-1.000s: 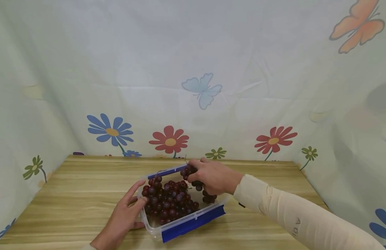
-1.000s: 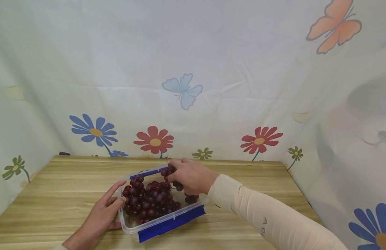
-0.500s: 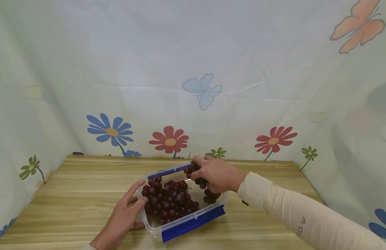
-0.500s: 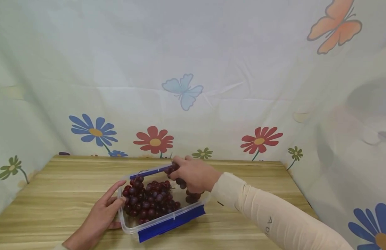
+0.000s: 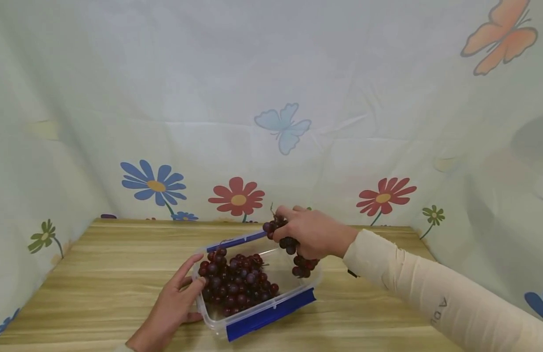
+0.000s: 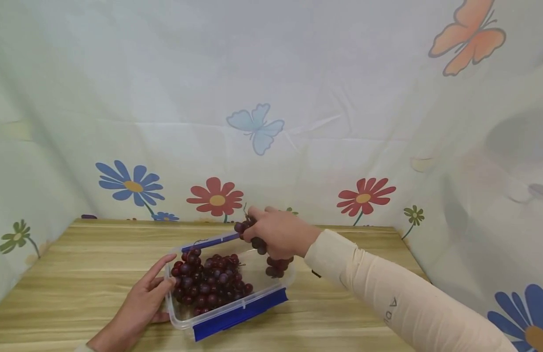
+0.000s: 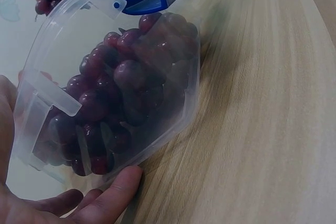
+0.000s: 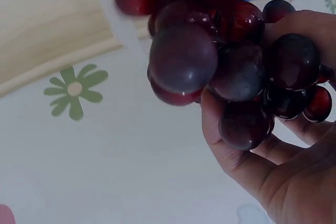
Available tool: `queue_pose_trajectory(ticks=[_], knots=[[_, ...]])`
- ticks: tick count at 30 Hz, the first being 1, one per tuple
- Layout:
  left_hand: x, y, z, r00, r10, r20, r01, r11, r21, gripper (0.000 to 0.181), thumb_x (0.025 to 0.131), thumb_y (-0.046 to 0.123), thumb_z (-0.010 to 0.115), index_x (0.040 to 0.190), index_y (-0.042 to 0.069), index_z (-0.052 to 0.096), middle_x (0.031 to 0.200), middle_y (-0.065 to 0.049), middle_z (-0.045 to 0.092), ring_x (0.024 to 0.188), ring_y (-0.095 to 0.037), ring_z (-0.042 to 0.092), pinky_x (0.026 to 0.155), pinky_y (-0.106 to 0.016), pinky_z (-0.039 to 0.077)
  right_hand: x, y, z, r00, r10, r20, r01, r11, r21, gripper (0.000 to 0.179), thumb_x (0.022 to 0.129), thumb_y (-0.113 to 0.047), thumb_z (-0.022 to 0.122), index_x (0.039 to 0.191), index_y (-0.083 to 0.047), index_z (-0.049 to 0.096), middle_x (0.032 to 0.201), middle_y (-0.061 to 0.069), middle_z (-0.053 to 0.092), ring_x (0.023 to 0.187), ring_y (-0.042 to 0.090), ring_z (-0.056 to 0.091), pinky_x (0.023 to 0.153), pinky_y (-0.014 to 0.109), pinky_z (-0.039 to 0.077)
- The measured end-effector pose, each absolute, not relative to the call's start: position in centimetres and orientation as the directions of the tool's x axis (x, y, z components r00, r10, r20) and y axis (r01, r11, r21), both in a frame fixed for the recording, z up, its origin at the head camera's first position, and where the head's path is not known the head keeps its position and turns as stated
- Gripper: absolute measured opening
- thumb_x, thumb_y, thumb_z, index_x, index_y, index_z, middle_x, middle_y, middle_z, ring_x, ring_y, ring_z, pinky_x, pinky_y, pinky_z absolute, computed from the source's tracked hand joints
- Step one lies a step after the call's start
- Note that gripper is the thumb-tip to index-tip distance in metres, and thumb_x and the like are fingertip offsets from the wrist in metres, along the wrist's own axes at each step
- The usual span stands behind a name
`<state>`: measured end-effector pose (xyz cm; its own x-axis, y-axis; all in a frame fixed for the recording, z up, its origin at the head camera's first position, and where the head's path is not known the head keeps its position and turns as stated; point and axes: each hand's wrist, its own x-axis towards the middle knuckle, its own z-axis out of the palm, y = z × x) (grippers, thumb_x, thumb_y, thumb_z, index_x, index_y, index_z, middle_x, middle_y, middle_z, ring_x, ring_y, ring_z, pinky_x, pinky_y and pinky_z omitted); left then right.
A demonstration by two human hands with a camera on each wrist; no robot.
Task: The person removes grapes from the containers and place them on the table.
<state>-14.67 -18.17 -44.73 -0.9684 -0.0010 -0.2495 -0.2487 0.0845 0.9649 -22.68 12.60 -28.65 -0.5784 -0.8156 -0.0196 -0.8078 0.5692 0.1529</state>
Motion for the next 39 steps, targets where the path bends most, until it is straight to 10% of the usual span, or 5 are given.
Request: queue_pose_trajectory(ticks=[39], knots=[[-14.7,-18.3,-44.8,-0.968,0.001,-0.252,-0.25,0.098,0.963,0.058,0.105,0.031,0.058,0.157,0.046,0.035,0.159,-0.03,0.037,0.12,-0.035,0.065,0.076,-0.047,0.068,-22.0,18.0,-24.7,-0.67,-0.742,0.031,-0.734,0.668,0.123,0.037,0.086,0.001,0.072,0.103,-0.031,0.077,0.116,0.006,0.057,0.092,0.021,0.059,0.077,0.034,0.059]])
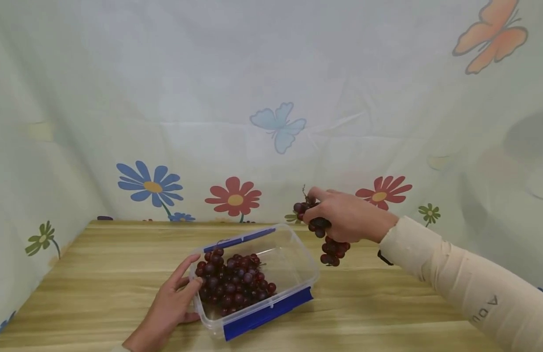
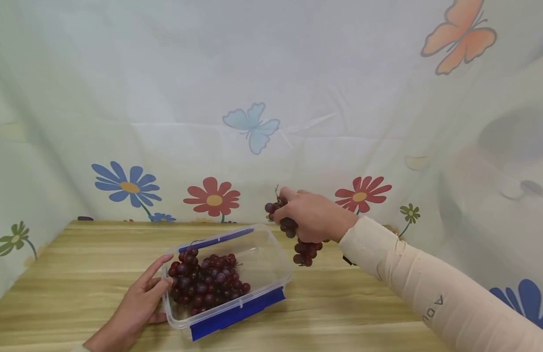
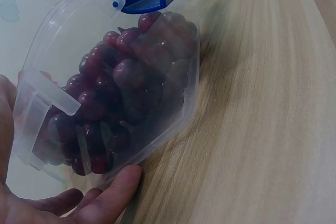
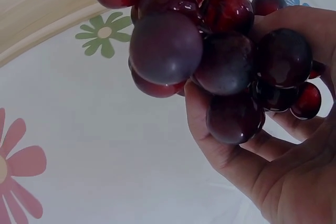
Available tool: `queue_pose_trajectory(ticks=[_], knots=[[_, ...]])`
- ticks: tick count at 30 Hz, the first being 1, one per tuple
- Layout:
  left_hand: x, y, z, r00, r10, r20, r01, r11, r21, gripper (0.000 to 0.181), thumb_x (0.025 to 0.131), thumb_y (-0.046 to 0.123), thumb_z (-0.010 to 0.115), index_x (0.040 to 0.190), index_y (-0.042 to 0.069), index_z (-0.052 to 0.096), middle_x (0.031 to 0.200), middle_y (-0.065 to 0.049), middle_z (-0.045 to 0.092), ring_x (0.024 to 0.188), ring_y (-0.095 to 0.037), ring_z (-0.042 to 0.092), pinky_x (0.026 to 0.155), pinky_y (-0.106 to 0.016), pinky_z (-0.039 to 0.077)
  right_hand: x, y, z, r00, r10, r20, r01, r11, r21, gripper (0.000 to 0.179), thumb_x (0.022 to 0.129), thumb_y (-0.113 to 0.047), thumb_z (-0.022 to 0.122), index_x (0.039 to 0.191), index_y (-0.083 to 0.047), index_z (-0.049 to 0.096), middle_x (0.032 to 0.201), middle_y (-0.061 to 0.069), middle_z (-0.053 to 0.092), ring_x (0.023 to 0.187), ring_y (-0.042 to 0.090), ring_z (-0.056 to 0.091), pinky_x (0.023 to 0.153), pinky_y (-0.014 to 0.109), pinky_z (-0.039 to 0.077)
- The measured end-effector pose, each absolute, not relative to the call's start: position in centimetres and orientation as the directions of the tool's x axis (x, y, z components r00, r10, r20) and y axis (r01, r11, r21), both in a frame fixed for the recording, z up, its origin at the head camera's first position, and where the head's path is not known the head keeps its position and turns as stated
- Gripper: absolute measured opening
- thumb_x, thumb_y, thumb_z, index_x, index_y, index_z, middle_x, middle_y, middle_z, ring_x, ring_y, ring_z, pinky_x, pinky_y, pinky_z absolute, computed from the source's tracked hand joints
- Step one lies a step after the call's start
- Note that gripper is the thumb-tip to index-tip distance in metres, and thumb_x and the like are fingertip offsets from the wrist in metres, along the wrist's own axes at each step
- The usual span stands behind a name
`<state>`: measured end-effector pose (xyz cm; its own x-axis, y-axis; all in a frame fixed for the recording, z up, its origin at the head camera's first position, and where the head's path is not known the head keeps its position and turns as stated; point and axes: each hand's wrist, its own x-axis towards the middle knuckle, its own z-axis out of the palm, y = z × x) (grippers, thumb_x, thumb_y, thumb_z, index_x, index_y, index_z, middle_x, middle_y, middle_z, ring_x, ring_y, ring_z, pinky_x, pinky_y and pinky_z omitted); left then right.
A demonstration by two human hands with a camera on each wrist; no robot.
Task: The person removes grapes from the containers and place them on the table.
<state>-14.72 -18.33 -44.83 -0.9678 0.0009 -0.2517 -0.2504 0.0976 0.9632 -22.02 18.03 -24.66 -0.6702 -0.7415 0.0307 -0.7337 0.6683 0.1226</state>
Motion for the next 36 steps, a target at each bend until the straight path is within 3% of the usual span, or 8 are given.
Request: queue_pose_trajectory(ticks=[7,18,36], knots=[[-14.8,-18.2,-45.0,-0.965,-0.001,-0.261,-0.259,0.1,0.961,0.059,0.105,0.032,0.058,0.158,0.046,0.034,0.16,-0.029,0.035,0.127,-0.04,0.06,0.076,-0.048,0.068,-22.1,19.0,-24.8,-0.667,-0.745,0.032,-0.736,0.665,0.127,0.038,0.086,0.005,0.068,0.099,-0.03,0.077,0.109,0.005,0.057,0.088,0.019,0.056,0.073,0.03,0.052],[-14.8,-18.3,-45.0,-0.964,0.004,-0.267,-0.266,0.078,0.961,0.059,0.105,0.03,0.057,0.157,0.046,0.035,0.158,-0.029,0.036,0.118,-0.034,0.066,0.076,-0.049,0.068,-22.5,20.1,-25.6,-0.665,-0.746,0.039,-0.736,0.663,0.136,0.032,0.086,0.0,0.076,0.094,-0.032,0.074,0.107,0.004,0.056,0.081,0.017,0.053,0.067,0.027,0.049],[-14.8,-18.1,-44.8,-0.962,0.001,-0.275,-0.274,0.075,0.959,0.061,0.104,0.029,0.057,0.158,0.045,0.034,0.159,-0.031,0.035,0.123,-0.04,0.062,0.078,-0.05,0.067,-22.3,21.8,-28.0,-0.692,-0.721,-0.034,-0.722,0.691,0.048,0.044,0.081,0.008,0.071,0.101,-0.031,0.076,0.107,0.006,0.056,0.082,0.016,0.053,0.062,0.025,0.048]])
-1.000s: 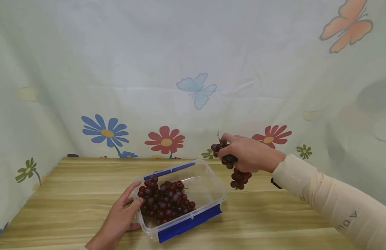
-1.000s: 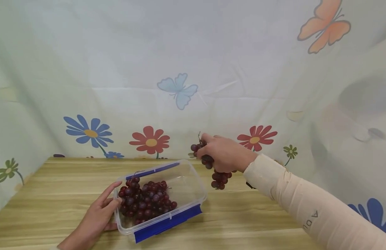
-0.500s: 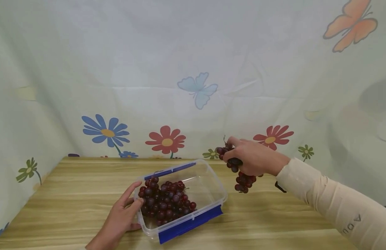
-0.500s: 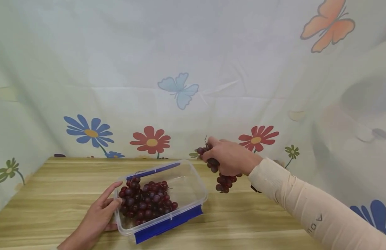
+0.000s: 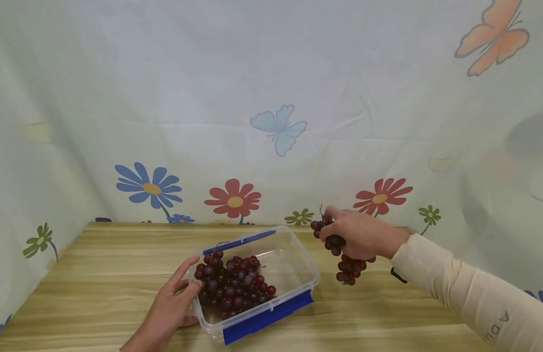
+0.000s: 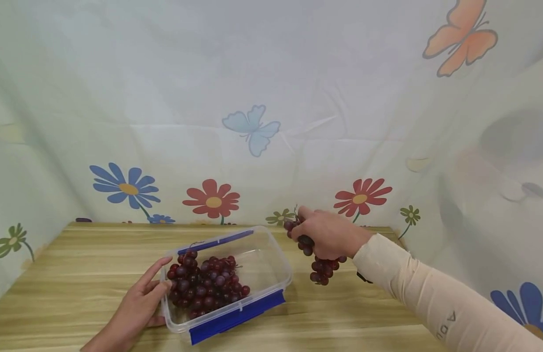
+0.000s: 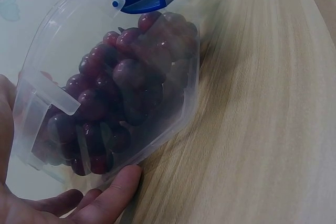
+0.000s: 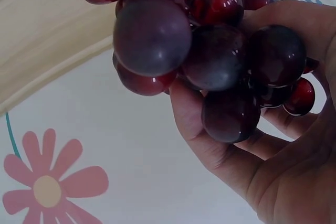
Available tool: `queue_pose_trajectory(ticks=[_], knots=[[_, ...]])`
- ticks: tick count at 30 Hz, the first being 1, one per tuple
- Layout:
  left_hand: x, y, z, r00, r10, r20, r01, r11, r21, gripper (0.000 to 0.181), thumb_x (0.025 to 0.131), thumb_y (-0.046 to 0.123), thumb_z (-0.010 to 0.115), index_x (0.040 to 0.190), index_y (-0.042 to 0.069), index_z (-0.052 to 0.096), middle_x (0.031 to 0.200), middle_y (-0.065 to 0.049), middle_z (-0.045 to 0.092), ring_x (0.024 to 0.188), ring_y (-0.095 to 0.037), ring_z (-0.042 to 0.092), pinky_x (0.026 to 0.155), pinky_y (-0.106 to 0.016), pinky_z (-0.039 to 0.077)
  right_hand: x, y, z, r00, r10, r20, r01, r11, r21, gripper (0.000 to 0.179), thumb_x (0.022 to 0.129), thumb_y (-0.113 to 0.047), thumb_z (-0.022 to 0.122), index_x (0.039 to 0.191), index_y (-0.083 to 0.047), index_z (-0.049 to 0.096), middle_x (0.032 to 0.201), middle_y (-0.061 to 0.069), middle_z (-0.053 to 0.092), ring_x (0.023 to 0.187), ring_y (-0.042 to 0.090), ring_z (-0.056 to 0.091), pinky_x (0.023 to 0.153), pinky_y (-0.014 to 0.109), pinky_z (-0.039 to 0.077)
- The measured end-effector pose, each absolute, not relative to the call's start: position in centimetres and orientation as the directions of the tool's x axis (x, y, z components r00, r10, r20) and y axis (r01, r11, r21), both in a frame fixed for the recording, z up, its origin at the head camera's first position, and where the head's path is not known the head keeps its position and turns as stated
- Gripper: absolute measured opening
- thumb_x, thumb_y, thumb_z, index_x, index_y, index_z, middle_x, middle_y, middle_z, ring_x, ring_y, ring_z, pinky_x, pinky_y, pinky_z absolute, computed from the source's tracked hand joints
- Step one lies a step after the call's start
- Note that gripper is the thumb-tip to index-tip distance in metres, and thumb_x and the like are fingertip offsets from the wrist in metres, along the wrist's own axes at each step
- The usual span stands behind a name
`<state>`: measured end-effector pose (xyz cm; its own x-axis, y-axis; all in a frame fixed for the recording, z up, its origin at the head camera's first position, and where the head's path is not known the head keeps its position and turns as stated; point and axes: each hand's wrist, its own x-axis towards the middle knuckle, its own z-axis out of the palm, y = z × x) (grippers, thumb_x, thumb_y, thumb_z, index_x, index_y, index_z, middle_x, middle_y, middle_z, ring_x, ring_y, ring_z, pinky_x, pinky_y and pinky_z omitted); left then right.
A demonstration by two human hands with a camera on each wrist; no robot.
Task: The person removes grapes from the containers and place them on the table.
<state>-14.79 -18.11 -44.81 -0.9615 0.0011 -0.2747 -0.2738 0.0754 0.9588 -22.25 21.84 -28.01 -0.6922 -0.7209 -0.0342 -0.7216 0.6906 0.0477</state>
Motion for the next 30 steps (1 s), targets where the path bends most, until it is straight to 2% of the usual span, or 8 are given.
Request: queue_pose_trajectory(ticks=[5,14,20,30], knots=[[-14.7,-18.2,-45.0,-0.961,0.002,-0.278,-0.277,0.071,0.958,0.06,0.104,0.029,0.057,0.158,0.046,0.034,0.159,-0.031,0.035,0.122,-0.04,0.063,0.078,-0.051,0.067,-22.2,22.2,-29.0,-0.69,-0.723,-0.04,-0.724,0.688,0.051,0.042,0.082,0.006,0.072,0.099,-0.031,0.075,0.105,0.004,0.055,0.078,0.014,0.051,0.061,0.024,0.045],[-14.7,-18.2,-45.0,-0.96,0.002,-0.281,-0.28,0.078,0.957,0.061,0.104,0.031,0.059,0.158,0.047,0.034,0.16,-0.03,0.034,0.126,-0.044,0.06,0.077,-0.05,0.068,-22.1,22.6,-30.7,-0.724,-0.684,-0.095,-0.688,0.726,0.016,0.038,0.084,0.002,0.076,0.102,-0.031,0.076,0.108,0.003,0.056,0.083,0.015,0.056,0.065,0.025,0.051],[-14.7,-18.2,-45.0,-0.96,0.002,-0.279,-0.278,0.073,0.958,0.061,0.104,0.031,0.059,0.157,0.048,0.034,0.159,-0.029,0.036,0.122,-0.039,0.063,0.078,-0.051,0.067,-22.4,23.1,-32.0,-0.722,-0.685,-0.091,-0.688,0.726,-0.004,0.041,0.082,0.006,0.073,0.1,-0.031,0.075,0.107,0.003,0.056,0.078,0.013,0.053,0.064,0.024,0.047],[-14.7,-18.1,-45.1,-0.966,0.007,-0.257,-0.256,0.054,0.965,0.059,0.105,0.029,0.058,0.156,0.047,0.036,0.157,-0.029,0.039,0.115,-0.035,0.067,0.078,-0.052,0.067,-22.5,23.1,-33.8,-0.752,-0.651,-0.098,-0.65,0.758,-0.05,0.04,0.08,0.006,0.076,0.101,-0.029,0.075,0.117,0.006,0.057,0.093,0.019,0.061,0.074,0.032,0.058]])
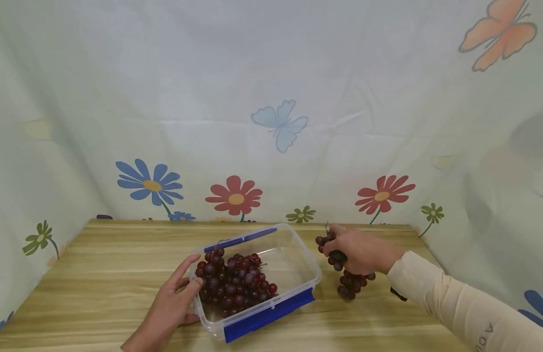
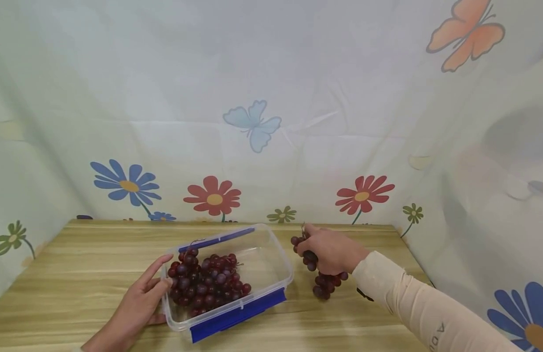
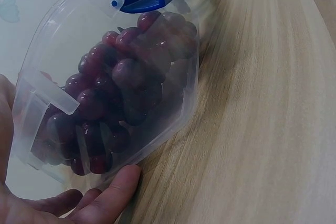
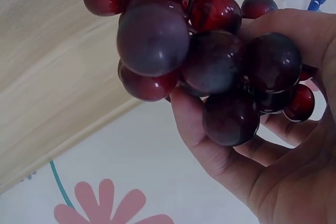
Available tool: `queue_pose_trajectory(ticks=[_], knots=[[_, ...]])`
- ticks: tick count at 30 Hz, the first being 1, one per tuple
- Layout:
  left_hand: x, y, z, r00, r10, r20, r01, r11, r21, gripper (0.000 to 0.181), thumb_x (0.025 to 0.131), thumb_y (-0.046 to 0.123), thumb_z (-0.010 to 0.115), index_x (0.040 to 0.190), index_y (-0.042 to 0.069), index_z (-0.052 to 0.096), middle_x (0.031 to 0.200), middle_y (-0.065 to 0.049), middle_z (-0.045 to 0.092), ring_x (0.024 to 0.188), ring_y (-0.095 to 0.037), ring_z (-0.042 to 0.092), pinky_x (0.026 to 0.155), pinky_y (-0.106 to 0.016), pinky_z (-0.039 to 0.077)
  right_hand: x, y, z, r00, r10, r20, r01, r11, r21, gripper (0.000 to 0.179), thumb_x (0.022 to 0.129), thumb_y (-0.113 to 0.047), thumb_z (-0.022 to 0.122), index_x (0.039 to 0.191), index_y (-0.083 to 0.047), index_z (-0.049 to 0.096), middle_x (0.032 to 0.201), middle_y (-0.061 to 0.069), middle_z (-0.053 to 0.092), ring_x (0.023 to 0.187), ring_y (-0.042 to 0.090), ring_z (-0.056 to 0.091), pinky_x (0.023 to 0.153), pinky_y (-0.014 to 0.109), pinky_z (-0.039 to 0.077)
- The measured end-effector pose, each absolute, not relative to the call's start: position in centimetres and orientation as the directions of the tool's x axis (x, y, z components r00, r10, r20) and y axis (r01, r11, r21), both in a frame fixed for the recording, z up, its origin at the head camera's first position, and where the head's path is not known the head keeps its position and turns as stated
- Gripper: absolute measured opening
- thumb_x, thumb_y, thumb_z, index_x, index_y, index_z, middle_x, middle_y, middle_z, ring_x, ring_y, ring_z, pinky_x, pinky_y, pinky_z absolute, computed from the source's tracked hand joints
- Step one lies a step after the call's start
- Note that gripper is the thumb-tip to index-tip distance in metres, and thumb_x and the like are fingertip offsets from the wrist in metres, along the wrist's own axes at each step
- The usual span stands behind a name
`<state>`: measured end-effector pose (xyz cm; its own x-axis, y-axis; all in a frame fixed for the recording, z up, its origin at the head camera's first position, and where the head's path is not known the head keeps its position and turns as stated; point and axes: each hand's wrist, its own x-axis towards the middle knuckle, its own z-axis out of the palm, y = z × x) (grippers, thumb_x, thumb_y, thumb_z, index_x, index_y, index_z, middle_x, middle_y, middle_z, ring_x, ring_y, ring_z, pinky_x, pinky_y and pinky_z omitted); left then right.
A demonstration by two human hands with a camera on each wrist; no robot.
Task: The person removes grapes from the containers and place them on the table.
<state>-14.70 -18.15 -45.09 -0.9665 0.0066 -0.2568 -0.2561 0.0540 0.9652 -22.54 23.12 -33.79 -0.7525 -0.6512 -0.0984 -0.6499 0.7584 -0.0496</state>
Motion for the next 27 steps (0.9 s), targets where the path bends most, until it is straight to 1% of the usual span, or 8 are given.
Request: queue_pose_trajectory(ticks=[5,10,13,18,24,27], knots=[[-14.8,-18.1,-45.1,-0.967,0.001,-0.254,-0.253,0.071,0.965,0.059,0.105,0.029,0.057,0.157,0.047,0.035,0.156,-0.029,0.039,0.114,-0.034,0.068,0.077,-0.05,0.067,-22.6,23.3,-34.1,-0.765,-0.636,-0.103,-0.636,0.771,-0.039,0.039,0.08,0.003,0.077,0.102,-0.029,0.075,0.115,0.005,0.056,0.09,0.019,0.062,0.072,0.032,0.058],[-14.8,-18.1,-45.2,-0.968,0.0,-0.252,-0.251,0.085,0.964,0.06,0.105,0.029,0.057,0.158,0.046,0.034,0.157,-0.03,0.039,0.117,-0.033,0.066,0.076,-0.049,0.068,-22.8,23.4,-34.3,-0.774,-0.624,-0.106,-0.624,0.781,-0.032,0.04,0.079,0.003,0.078,0.101,-0.03,0.075,0.114,0.004,0.056,0.088,0.018,0.061,0.072,0.033,0.059],[-14.8,-18.2,-45.3,-0.966,-0.002,-0.258,-0.257,0.079,0.963,0.059,0.106,0.029,0.057,0.157,0.047,0.034,0.158,-0.029,0.038,0.118,-0.034,0.065,0.076,-0.05,0.068,-22.9,23.4,-34.4,-0.78,-0.616,-0.109,-0.616,0.787,-0.036,0.041,0.078,0.004,0.078,0.101,-0.029,0.075,0.116,0.006,0.056,0.089,0.02,0.062,0.073,0.036,0.06],[-14.9,-18.2,-45.4,-0.966,0.004,-0.26,-0.259,0.076,0.963,0.06,0.106,0.028,0.057,0.157,0.047,0.034,0.159,-0.029,0.036,0.121,-0.035,0.064,0.077,-0.05,0.067,-23.1,23.2,-34.5,-0.794,-0.597,-0.118,-0.597,0.802,-0.04,0.039,0.079,0.003,0.078,0.101,-0.029,0.075,0.117,0.006,0.056,0.091,0.021,0.062,0.079,0.04,0.063],[-15.0,-18.2,-45.4,-0.965,0.008,-0.261,-0.26,0.071,0.963,0.06,0.106,0.029,0.057,0.157,0.047,0.033,0.159,-0.03,0.036,0.123,-0.037,0.062,0.078,-0.05,0.067,-23.3,23.2,-34.8,-0.788,-0.608,-0.094,-0.608,0.793,-0.03,0.037,0.082,0.003,0.077,0.103,-0.028,0.074,0.114,0.006,0.056,0.089,0.02,0.06,0.078,0.038,0.061],[-15.0,-18.2,-45.4,-0.965,0.008,-0.264,-0.263,0.065,0.963,0.06,0.106,0.028,0.057,0.157,0.047,0.033,0.159,-0.03,0.035,0.123,-0.038,0.062,0.078,-0.051,0.067,-23.4,23.2,-34.9,-0.791,-0.607,-0.081,-0.607,0.795,-0.03,0.039,0.081,0.004,0.077,0.104,-0.027,0.074,0.115,0.007,0.056,0.09,0.02,0.06,0.076,0.037,0.061]])
